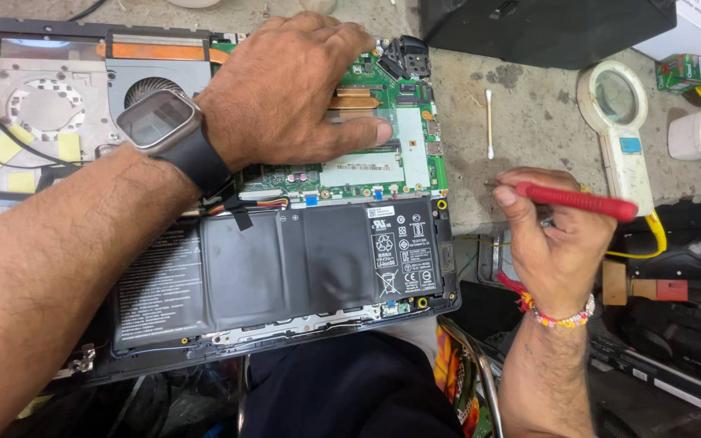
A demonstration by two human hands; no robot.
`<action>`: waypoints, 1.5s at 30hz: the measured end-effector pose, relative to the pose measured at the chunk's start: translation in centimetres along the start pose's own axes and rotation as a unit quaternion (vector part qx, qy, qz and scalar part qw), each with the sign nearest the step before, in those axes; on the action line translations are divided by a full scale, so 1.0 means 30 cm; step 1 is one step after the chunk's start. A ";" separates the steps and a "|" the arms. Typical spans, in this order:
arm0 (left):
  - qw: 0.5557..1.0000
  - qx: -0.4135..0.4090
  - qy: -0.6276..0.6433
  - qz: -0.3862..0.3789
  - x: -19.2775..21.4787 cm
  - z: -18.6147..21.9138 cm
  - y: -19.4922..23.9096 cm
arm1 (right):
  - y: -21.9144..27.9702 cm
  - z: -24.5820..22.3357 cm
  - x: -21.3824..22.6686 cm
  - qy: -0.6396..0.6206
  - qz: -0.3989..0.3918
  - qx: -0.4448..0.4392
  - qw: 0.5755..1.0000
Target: The person uses a red-handled screwdriver to unscrew and remove a small metal bracket from the motherboard of a disassembled laptop. They then use a cotton swab to wipe the area where the bracket was located.
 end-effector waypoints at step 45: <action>0.999 -0.009 0.036 0.038 0.013 -0.017 0.007 | -0.071 -0.199 -0.280 -0.037 -0.036 0.133 0.990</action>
Point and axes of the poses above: each hand's wrist, its own y-axis away from the middle knuckle, its own x-axis out of the back of the hand, z = x × y, the point moved 8 cm from there along -y, towards the middle knuckle, and after that the axes turned 10 degrees about z, right-handed, at the moved point
